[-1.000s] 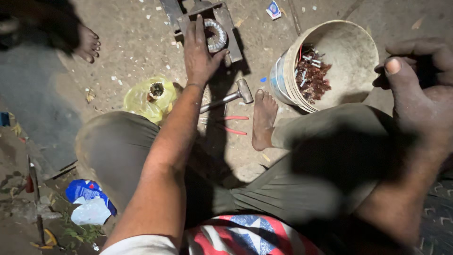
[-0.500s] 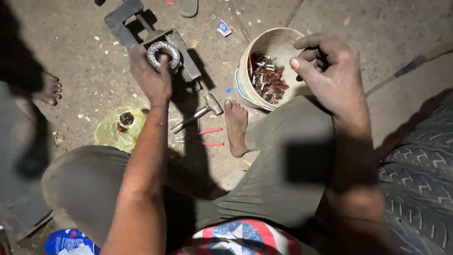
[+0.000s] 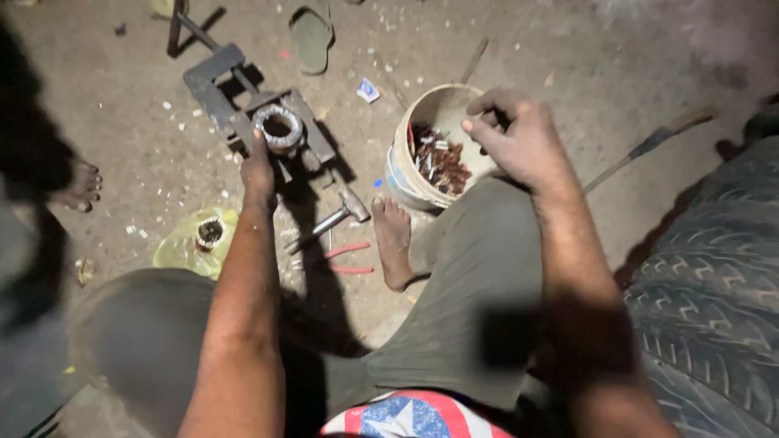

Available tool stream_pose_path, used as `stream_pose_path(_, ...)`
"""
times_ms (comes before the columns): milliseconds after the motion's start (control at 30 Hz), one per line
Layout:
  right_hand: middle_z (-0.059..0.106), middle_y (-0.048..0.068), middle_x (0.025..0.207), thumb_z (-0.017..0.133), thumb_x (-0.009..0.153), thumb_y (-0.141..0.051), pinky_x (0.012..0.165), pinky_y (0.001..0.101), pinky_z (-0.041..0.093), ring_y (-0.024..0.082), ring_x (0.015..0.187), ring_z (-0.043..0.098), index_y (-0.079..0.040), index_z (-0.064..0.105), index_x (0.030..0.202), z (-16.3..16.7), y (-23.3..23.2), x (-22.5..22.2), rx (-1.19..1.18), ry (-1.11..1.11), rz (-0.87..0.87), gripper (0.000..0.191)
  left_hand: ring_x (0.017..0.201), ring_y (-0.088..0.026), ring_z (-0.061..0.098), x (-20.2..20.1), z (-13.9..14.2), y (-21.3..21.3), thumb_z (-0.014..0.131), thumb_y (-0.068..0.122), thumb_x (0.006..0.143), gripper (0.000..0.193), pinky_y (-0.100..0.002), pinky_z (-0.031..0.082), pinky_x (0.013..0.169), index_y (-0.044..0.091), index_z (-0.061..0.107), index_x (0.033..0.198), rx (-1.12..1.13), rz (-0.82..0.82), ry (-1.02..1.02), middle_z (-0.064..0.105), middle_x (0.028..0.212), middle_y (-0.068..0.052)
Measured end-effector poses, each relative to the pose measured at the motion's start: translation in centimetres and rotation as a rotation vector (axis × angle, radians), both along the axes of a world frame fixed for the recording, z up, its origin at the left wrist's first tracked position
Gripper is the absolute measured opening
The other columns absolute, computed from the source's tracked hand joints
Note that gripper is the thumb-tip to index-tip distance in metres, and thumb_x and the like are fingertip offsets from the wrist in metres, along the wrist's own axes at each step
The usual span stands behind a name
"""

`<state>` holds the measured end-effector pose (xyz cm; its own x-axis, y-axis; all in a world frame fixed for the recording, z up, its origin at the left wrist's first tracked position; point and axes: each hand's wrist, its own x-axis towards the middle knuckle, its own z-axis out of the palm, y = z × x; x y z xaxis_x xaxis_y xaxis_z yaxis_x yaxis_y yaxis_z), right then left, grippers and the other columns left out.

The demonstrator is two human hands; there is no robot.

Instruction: The person sits on the ground and uses a hammer to repeatedly strike a circular metal part clamped in a bench vise. The person adjusts the part's position in the vise and continues hammering it.

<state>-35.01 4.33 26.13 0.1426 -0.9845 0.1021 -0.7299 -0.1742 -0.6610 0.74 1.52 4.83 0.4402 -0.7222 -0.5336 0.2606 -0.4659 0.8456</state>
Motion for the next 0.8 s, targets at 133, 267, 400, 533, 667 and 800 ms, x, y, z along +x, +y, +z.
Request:
stream_pose_path(133,0.071,0.003,0.082,0.080,0.088,-0.019,0.063,0.0257,0.052,0.008,0.071,0.064,-0.002,0.074,0.105,0.9,0.2,0.6,-0.004,0.039,-0.029,0.025,0.096,-0.026,0.063,0.9,1.1,1.5,0.058,0.080,0.092,0.099,-0.043,0.049,0.086,-0.015,0.069,0.114,0.046,-0.107,-0.257,0.071,0.107,-0.025)
stream_pose_path(267,0.070,0.006,0.074,0.080,0.086,-0.021,0.060,0.0282,0.051,0.010,0.065,0.063,-0.002,0.074,0.104,1.7,0.7,1.5,0.060,0.036,-0.078,0.027,0.106,-0.031,0.066,1.5,2.4,3.1,0.061,0.080,0.087,0.102,-0.043,0.048,0.093,-0.018,0.064,0.117,0.038,-0.055,-0.228,0.069,0.115,-0.028)
stream_pose_path(400,0.073,0.006,0.079,0.080,0.087,-0.021,0.062,0.0288,0.052,0.010,0.068,0.064,-0.001,0.075,0.105,1.5,1.0,1.7,-0.034,0.064,0.018,0.027,0.106,-0.030,0.068,1.7,2.5,3.8,0.056,0.081,0.084,0.103,-0.042,0.050,0.092,-0.017,0.066,0.116,0.068,-0.061,-0.149,0.072,0.116,-0.026)
stream_pose_path(533,0.073,0.006,0.081,0.080,0.090,-0.019,0.065,0.0281,0.054,0.010,0.070,0.068,-0.001,0.074,0.110,0.7,0.4,1.1,-0.045,0.105,0.082,0.027,0.106,-0.025,0.067,2.0,0.9,3.3,0.056,0.082,0.082,0.098,-0.038,0.050,0.094,-0.007,0.069,0.118,-0.111,-0.005,-0.054,0.074,0.117,-0.017)
stream_pose_path(667,0.071,0.006,0.087,0.075,0.100,-0.011,0.060,0.0266,0.052,0.012,0.072,0.066,0.000,0.073,0.111,-0.2,1.1,0.4,0.094,-0.105,0.073,0.016,0.113,-0.049,0.059,3.2,0.0,3.4,0.067,0.079,0.090,0.099,-0.049,0.045,0.095,-0.015,0.060,0.119,0.043,0.119,-0.578,0.062,0.118,-0.038)
stream_pose_path(800,0.071,0.008,0.096,0.073,0.103,-0.005,0.069,0.0267,0.058,0.013,0.084,0.071,0.003,0.071,0.116,-0.4,2.5,-0.9,0.001,-0.114,0.189,0.015,0.086,-0.037,0.076,3.9,2.3,3.5,0.081,0.044,0.073,0.054,-0.045,0.057,0.078,-0.004,0.071,0.096,-0.199,0.218,-0.672,0.077,0.093,-0.024)
